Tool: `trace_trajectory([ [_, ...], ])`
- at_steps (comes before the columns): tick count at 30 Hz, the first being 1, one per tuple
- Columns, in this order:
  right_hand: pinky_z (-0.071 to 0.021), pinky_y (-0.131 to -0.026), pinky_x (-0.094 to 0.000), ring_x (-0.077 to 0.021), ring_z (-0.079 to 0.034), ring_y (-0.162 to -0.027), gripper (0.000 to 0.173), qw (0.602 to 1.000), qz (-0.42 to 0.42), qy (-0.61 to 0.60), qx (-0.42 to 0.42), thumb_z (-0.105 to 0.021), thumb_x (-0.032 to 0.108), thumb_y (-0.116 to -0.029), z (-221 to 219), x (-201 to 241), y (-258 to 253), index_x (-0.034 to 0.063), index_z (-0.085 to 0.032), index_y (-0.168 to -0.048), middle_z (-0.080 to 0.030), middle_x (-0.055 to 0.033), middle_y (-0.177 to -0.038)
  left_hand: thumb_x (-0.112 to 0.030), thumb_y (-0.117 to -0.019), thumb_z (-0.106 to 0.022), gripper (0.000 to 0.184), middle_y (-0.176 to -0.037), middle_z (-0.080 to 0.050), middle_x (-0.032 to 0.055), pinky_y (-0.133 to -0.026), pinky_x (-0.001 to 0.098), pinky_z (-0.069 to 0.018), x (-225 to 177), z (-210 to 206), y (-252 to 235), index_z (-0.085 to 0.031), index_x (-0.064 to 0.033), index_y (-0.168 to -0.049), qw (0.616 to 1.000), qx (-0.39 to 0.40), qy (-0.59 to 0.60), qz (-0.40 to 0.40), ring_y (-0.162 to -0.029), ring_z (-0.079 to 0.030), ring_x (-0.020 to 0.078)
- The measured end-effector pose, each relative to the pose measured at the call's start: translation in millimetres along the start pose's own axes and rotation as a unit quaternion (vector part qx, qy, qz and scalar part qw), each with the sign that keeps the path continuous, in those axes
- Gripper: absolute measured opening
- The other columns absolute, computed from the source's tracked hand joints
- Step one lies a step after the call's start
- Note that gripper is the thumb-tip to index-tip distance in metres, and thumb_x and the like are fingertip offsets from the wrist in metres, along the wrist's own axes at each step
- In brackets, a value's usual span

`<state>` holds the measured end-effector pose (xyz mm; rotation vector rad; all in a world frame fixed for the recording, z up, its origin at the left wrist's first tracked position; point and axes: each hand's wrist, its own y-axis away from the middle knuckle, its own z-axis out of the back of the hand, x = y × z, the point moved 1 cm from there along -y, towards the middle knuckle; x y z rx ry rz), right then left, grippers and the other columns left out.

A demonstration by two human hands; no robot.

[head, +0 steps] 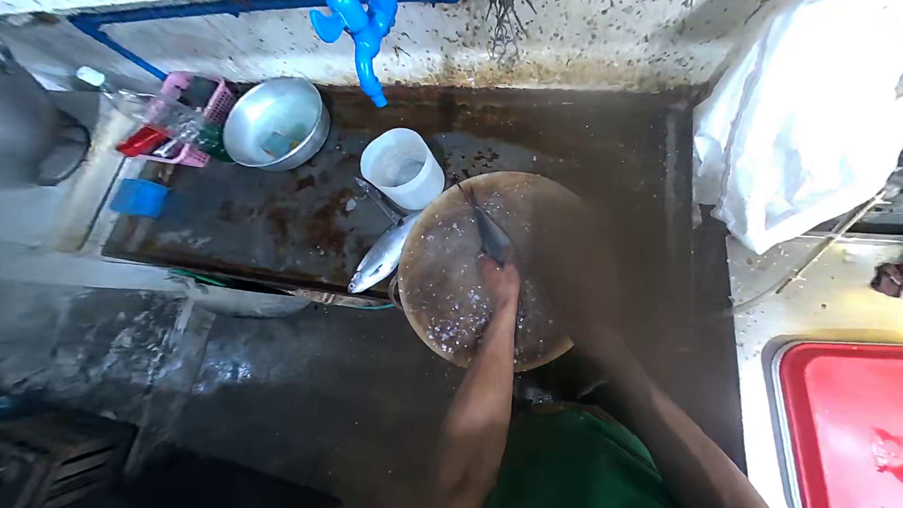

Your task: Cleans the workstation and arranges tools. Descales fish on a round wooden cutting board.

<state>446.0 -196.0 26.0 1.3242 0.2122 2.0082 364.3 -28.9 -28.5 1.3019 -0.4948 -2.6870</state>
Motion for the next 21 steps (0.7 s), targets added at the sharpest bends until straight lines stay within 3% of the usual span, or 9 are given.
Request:
trace_trajectory([
  [5,-0.0589,-0.071,-0.0363,-0.0164,-0.067,-0.073,0.047,0.977,0.145,-0.04,-0.152,-0.05,0.023,-0.1054,15,42,20,0.0007,-0.046,-0.146,-0.069,-0.0094,-0.089,-0.037,-0.1062,-0.047,0.056,-0.144,-0.05,0.0267,-0.108,0.0597,-0.0419,6,-18,1,-0.038,-0.0054,-0.152,0.997,-0.015,0.074,0.024,-0.133,-0.049,0.0409],
  [7,-0.0601,-0.071,-0.0341,-0.0147,-0.068,-0.074,0.05,0.952,0.212,-0.039,-0.218,-0.051,0.019,-0.104,9,44,19,-0.0036,-0.042,-0.148,-0.07,-0.0104,-0.093,-0.038,-0.1059,-0.045,0.058,-0.147,-0.048,0.0266,-0.11,0.0619,-0.0385,14,-21,-1,-0.036,-0.0058,-0.153,0.997,-0.018,0.077,0.012,-0.136,-0.046,0.0413],
  [9,-0.0613,-0.073,-0.0381,-0.0196,-0.071,-0.076,0.054,0.964,0.185,0.022,-0.192,-0.049,0.022,-0.1051,-7,29,9,-0.002,-0.037,-0.152,-0.071,-0.0128,-0.098,-0.038,-0.1059,-0.045,0.057,-0.145,-0.048,0.0267,-0.11,0.0624,-0.037,17,-20,-1,-0.037,-0.0053,-0.152,0.997,-0.025,0.077,0.01,-0.136,-0.046,0.0412],
  [12,-0.0559,-0.093,-0.0507,-0.0327,-0.071,-0.1,0.053,0.994,0.033,0.102,0.031,-0.04,0.03,-0.1094,-3,18,-7,0.005,-0.034,-0.156,-0.07,-0.0199,-0.114,-0.038,-0.1076,-0.043,0.056,-0.149,-0.047,0.0261,-0.112,0.0621,-0.0352,10,-17,3,-0.037,-0.0056,-0.153,0.999,-0.024,0.034,0.028,-0.139,-0.044,0.0417],
  [13,-0.0552,-0.093,-0.0511,-0.0325,-0.07,-0.101,0.051,0.994,0.026,0.096,0.05,-0.041,0.03,-0.1094,9,24,-7,0.0051,-0.039,-0.154,-0.069,-0.0201,-0.113,-0.038,-0.108,-0.041,0.055,-0.148,-0.048,0.0262,-0.112,0.0632,-0.0351,9,-17,3,-0.037,-0.0056,-0.153,0.999,-0.024,0.022,0.026,-0.138,-0.045,0.0422],
  [16,-0.0583,-0.081,-0.047,-0.027,-0.071,-0.084,0.05,0.99,0.101,0.059,-0.081,-0.047,0.026,-0.1075,29,49,12,0.0052,-0.042,-0.152,-0.071,-0.0157,-0.097,-0.039,-0.1082,-0.038,0.055,-0.144,-0.051,0.0263,-0.108,0.0647,-0.0375,11,-15,3,-0.039,-0.0051,-0.151,1.0,-0.02,0.01,0.001,-0.134,-0.049,0.0421],
  [18,-0.0602,-0.076,-0.0443,-0.0253,-0.072,-0.08,0.056,0.971,0.146,0.043,-0.184,-0.05,0.02,-0.1047,18,53,17,0.0027,-0.035,-0.156,-0.072,-0.0164,-0.101,-0.04,-0.1071,-0.04,0.056,-0.14,-0.054,0.0265,-0.106,0.0649,-0.0391,12,-16,2,-0.04,-0.0041,-0.15,1.0,-0.022,0.017,-0.01,-0.131,-0.051,0.0419],
  [19,-0.0607,-0.076,-0.0442,-0.0255,-0.072,-0.08,0.058,0.97,0.142,0.048,-0.194,-0.049,0.02,-0.1049,7,47,16,0.0029,-0.032,-0.158,-0.072,-0.0166,-0.103,-0.04,-0.1071,-0.04,0.056,-0.141,-0.054,0.0268,-0.107,0.0637,-0.0393,10,-14,3,-0.039,-0.0037,-0.15,1.0,-0.02,0.017,-0.008,-0.131,-0.051,0.0417],
  [21,-0.0599,-0.081,-0.048,-0.0295,-0.073,-0.086,0.06,0.988,0.082,0.086,-0.1,-0.045,0.027,-0.107,-15,25,9,0.0047,-0.027,-0.159,-0.072,-0.0173,-0.105,-0.037,-0.1077,-0.042,0.053,-0.139,-0.055,0.0264,-0.108,0.0589,-0.041,9,-12,1,-0.041,-0.0026,-0.148,0.999,-0.018,0.027,-0.004,-0.131,-0.052,0.0399],
])
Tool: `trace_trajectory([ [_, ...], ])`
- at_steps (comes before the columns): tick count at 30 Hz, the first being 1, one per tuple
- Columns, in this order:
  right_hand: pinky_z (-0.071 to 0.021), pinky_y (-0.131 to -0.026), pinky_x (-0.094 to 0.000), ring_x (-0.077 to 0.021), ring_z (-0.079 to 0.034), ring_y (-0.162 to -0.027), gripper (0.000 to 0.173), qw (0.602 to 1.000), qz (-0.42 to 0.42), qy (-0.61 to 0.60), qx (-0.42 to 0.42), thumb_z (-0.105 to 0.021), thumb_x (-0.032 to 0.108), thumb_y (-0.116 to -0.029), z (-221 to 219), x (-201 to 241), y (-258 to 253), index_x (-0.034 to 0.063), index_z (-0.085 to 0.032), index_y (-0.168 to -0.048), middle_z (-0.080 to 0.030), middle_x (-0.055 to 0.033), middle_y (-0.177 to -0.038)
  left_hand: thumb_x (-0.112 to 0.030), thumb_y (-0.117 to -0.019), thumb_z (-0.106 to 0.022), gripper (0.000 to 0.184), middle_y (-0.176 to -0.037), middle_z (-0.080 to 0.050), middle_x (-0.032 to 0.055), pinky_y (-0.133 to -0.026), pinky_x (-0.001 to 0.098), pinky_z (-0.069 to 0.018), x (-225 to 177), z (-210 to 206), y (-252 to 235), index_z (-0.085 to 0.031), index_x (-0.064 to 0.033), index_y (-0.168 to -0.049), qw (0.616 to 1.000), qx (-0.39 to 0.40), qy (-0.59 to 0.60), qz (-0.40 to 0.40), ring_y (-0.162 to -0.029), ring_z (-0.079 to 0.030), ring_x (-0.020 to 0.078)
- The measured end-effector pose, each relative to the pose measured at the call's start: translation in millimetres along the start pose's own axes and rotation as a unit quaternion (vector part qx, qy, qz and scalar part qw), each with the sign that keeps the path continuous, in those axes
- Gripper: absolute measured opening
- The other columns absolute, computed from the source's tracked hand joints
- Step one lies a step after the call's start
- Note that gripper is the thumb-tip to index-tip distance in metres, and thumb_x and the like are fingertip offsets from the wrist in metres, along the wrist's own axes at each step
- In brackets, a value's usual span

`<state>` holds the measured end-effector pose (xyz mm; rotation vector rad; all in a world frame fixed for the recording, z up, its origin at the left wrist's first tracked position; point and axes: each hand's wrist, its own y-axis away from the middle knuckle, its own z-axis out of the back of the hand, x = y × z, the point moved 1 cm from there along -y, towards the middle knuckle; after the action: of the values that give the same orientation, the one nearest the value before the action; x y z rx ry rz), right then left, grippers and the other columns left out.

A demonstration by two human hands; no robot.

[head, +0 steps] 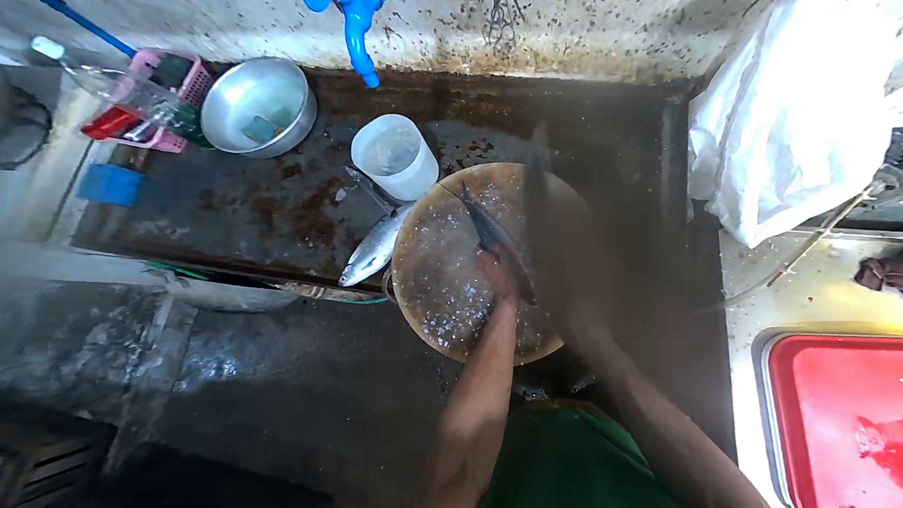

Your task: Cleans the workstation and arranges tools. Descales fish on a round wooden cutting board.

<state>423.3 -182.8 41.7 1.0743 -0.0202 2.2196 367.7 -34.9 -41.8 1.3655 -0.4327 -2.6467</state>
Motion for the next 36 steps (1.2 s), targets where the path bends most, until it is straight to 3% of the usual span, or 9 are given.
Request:
trace_trajectory([
  [2,-0.056,-0.094,-0.0515,-0.0336,-0.071,-0.103,0.059,0.988,-0.052,0.011,0.141,-0.041,0.032,-0.109,-5,-15,-1,0.0075,-0.025,-0.161,-0.069,-0.0201,-0.118,-0.038,-0.1062,-0.049,0.055,-0.136,-0.058,0.0248,-0.109,0.0555,-0.0432,-1,4,-2,-0.043,-0.0017,-0.147,1.0,0.006,-0.008,-0.003,-0.128,-0.056,0.0374],
  [6,-0.0511,-0.101,-0.046,-0.0298,-0.067,-0.114,0.052,0.978,-0.07,0.018,0.196,-0.039,0.028,-0.1106,34,-3,-5,0.0089,-0.032,-0.158,-0.066,-0.018,-0.127,-0.041,-0.0939,-0.071,0.062,-0.124,-0.066,0.0245,-0.101,0.0584,-0.0489,-14,26,-18,-0.055,-0.0001,-0.137,0.987,0.077,-0.136,-0.032,-0.118,-0.063,0.0389],
  [11,-0.0583,-0.075,-0.0445,-0.0255,-0.069,-0.076,0.054,0.996,0.043,-0.055,-0.05,-0.05,0.022,-0.1062,60,26,-9,0.006,-0.038,-0.156,-0.07,-0.0145,-0.091,-0.024,-0.0923,-0.073,0.045,-0.111,-0.069,0.0222,-0.096,0.0538,-0.0527,6,38,-15,-0.061,0.002,-0.127,0.983,0.158,-0.079,-0.047,-0.106,-0.068,0.0328],
  [14,-0.0602,-0.071,-0.043,-0.0244,-0.069,-0.075,0.058,0.985,0.065,-0.078,-0.14,-0.052,0.019,-0.1057,41,34,-19,0.0057,-0.03,-0.158,-0.069,-0.0147,-0.096,-0.023,-0.0935,-0.071,0.045,-0.112,-0.069,0.0219,-0.096,0.052,-0.0528,12,35,-4,-0.059,0.0021,-0.129,0.986,0.15,-0.056,-0.044,-0.107,-0.068,0.0315],
  [20,-0.0543,-0.094,-0.0538,-0.0347,-0.07,-0.104,0.052,0.988,-0.041,-0.005,0.149,-0.044,0.03,-0.1082,11,-7,-43,0.0093,-0.037,-0.155,-0.068,-0.0212,-0.119,-0.029,-0.0964,-0.069,0.049,-0.118,-0.069,0.0217,-0.1,0.0529,-0.051,-2,35,-1,-0.057,0.0005,-0.134,0.984,0.141,-0.099,-0.047,-0.113,-0.066,0.0329],
  [25,-0.0582,-0.074,-0.0446,-0.0247,-0.069,-0.074,0.054,0.996,0.047,-0.058,-0.055,-0.051,0.024,-0.1065,50,24,-25,0.0092,-0.038,-0.156,-0.07,-0.0129,-0.086,-0.026,-0.0955,-0.069,0.048,-0.117,-0.069,0.0213,-0.1,0.0518,-0.0513,3,35,-2,-0.058,0.0008,-0.133,0.985,0.139,-0.092,-0.05,-0.111,-0.067,0.0319],
  [28,-0.0598,-0.071,-0.0439,-0.0255,-0.069,-0.072,0.059,0.986,0.063,-0.081,-0.132,-0.053,0.021,-0.106,31,31,-31,0.0053,-0.03,-0.158,-0.069,-0.0141,-0.09,-0.023,-0.0945,-0.071,0.048,-0.12,-0.067,0.0229,-0.101,0.0512,-0.0506,4,35,-3,-0.058,0.0025,-0.132,0.985,0.139,-0.081,-0.056,-0.114,-0.065,0.0328],
  [33,-0.0543,-0.094,-0.0547,-0.0373,-0.07,-0.104,0.055,0.983,-0.067,0.052,0.16,-0.038,0.033,-0.11,2,1,-44,0.0108,-0.028,-0.159,-0.07,-0.0211,-0.115,-0.028,-0.0956,-0.069,0.05,-0.123,-0.066,0.023,-0.104,0.0519,-0.0488,1,36,-1,-0.058,0.0019,-0.134,0.983,0.141,-0.107,-0.057,-0.118,-0.063,0.0334],
  [36,-0.0541,-0.093,-0.0551,-0.0366,-0.07,-0.105,0.05,0.982,-0.062,0.057,0.17,-0.041,0.032,-0.1089,22,-2,-43,0.0092,-0.037,-0.153,-0.068,-0.0213,-0.118,-0.029,-0.0949,-0.07,0.048,-0.12,-0.068,0.0217,-0.102,0.0516,-0.0499,3,37,0,-0.059,0.0011,-0.132,0.983,0.139,-0.108,-0.047,-0.115,-0.065,0.0322],
])
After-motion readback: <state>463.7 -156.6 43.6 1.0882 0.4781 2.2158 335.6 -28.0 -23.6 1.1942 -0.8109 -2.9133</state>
